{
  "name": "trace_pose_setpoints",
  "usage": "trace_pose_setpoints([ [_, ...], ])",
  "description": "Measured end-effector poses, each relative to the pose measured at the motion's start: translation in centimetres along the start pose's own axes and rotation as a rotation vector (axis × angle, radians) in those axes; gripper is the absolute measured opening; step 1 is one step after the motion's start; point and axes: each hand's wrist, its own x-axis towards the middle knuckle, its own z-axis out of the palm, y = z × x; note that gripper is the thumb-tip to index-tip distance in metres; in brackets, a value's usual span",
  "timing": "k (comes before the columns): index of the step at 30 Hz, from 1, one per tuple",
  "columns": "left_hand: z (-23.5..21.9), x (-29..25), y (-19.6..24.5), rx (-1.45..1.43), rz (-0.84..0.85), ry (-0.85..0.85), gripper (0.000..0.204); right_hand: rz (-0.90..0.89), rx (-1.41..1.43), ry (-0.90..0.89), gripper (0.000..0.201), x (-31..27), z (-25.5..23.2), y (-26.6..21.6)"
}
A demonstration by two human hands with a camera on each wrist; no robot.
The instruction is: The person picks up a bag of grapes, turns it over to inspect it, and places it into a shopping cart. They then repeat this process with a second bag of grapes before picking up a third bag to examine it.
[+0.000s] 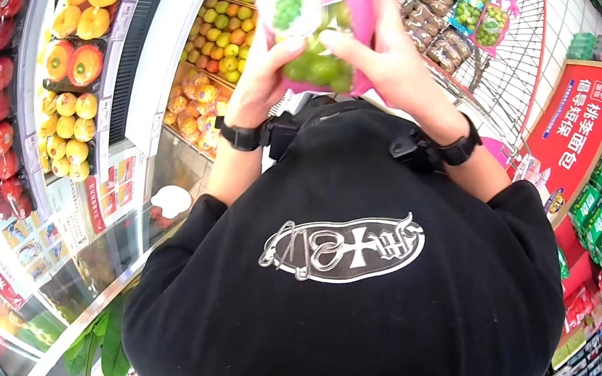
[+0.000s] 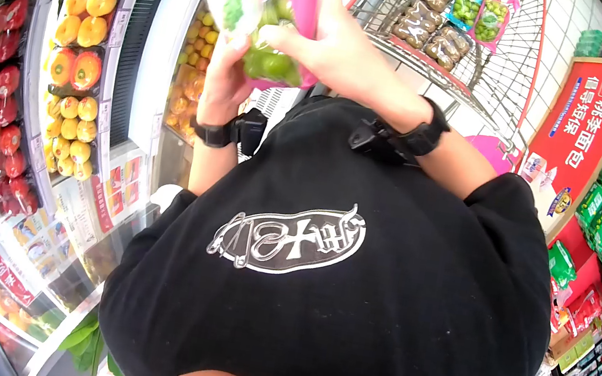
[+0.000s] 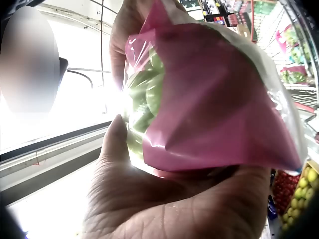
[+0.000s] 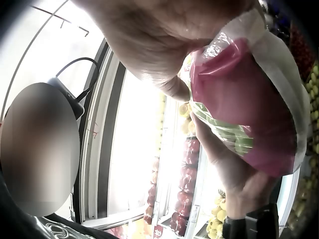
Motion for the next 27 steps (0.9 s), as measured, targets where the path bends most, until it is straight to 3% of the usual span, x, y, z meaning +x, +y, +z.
trace_pose_setpoints([
  [1,-0.7,-0.1,-0.1,-0.026,-0.017,-0.003,0.076,-0.001,0.088,0.042,0.1,0.3,1.4,1.2],
  [3,-2.2,-0.7,-0.3,-0.051,0.023,0.029,0.076,0.06,0.041,0.214,0.072,0.1,2.5,1.6],
  [4,-3.3,-1.0,-0.4,-0.06,0.025,0.018,0.074,0.117,0.173,0.099,0.087,0.7,2.6,1.5],
  [5,-4.6,-1.5,-0.6,-0.063,0.032,0.015,0.072,0.202,0.229,0.001,0.086,1.1,2.7,0.6],
  [7,-6.3,-2.3,-0.5,-0.097,0.045,0.016,0.074,0.27,0.264,-0.032,0.083,1.9,4.1,0.4],
  [10,-8.4,-3.5,0.1,-0.102,0.066,0.092,0.071,0.353,0.045,0.002,0.087,3.2,6.4,2.6],
  [11,-8.8,-3.8,0.6,-0.124,0.049,0.114,0.063,0.275,0.052,-0.018,0.084,4.2,7.3,2.6],
  [14,-10.3,-4.3,2.1,-0.188,-0.001,0.275,0.058,0.484,0.313,-0.046,0.079,6.2,10.5,3.7],
  [17,-13.1,-3.8,3.5,-0.222,-0.008,0.359,0.063,0.487,0.46,-0.125,0.073,8.8,13.9,5.5],
  [21,-17.3,-2.3,4.0,-0.059,0.019,0.311,0.072,0.542,0.503,-0.252,0.069,11.7,15.7,8.1],
  [22,-18.2,-2.2,3.5,-0.002,0.053,0.318,0.074,0.735,0.493,-0.258,0.072,12.2,15.2,7.9],
  [23,-19.0,-1.1,3.4,0.061,0.122,0.301,0.077,0.499,0.395,-0.227,0.077,12.9,15.6,9.4],
  [25,-19.0,1.3,4.0,0.06,0.226,0.29,0.082,0.463,0.406,-0.198,0.079,15.2,16.1,9.3],
  [27,-19.2,3.0,4.5,0.042,0.194,0.301,0.081,0.508,0.364,-0.207,0.084,17.0,15.1,12.1],
])
